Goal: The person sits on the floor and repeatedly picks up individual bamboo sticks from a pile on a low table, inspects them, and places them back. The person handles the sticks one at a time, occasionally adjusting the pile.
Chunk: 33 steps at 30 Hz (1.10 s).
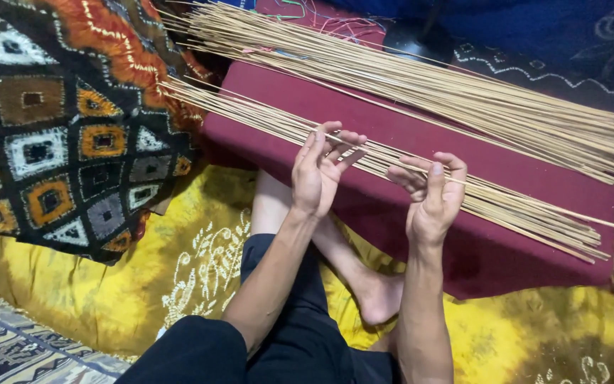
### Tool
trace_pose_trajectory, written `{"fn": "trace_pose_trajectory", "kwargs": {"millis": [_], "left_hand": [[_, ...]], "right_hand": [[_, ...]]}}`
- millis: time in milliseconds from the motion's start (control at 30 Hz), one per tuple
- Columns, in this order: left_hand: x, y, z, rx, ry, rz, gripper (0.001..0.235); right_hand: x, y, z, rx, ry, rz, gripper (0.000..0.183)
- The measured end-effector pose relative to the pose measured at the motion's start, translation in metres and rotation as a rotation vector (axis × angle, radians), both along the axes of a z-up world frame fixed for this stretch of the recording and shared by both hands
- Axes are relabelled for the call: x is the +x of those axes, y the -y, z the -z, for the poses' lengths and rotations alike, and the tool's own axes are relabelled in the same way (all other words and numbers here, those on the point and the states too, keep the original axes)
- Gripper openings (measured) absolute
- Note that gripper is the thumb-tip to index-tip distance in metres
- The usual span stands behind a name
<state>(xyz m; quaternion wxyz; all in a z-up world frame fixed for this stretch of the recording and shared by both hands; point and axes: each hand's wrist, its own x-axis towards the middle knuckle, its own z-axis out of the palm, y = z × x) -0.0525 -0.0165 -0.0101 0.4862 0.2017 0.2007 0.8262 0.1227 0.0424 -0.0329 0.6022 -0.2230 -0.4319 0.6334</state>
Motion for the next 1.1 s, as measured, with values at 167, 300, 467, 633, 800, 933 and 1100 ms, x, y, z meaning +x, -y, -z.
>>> {"fn": "trace_pose_trajectory", "kwargs": {"millis": [167, 300, 467, 633, 800, 933, 1100], "left_hand": [[-0.003, -0.002, 0.008, 0.009, 0.154, 0.101, 0.027], [-0.02, 0.001, -0.007, -0.047, 0.08, -0.051, 0.024], [-0.065, 0.0, 0.006, -0.081, 0.023, -0.176, 0.024], [-0.038, -0.011, 0.005, -0.193, -0.205, -0.081, 0.02], [-0.038, -0.03, 0.037, -0.222, -0.147, -0.103, 0.016], [-0.04, -0.028, 0.034, -0.271, -0.13, -0.071, 0.02], [0.0, -0.023, 0.044, -0.323, -0.234, -0.039, 0.022]], "right_hand": [[-0.002, 0.008, -0.017, -0.045, -0.044, -0.031, 0.031], [0.002, 0.011, -0.028, -0.103, -0.073, 0.017, 0.034], [0.03, -0.019, 0.005, -0.144, -0.173, 0.253, 0.029], [0.015, -0.007, 0.007, -0.151, -0.163, 0.309, 0.015], [0.023, -0.009, -0.006, -0.197, -0.215, 0.314, 0.015], [0.037, -0.018, 0.005, -0.149, -0.234, 0.481, 0.018], [0.02, -0.007, 0.019, -0.198, -0.243, 0.405, 0.014]]}}
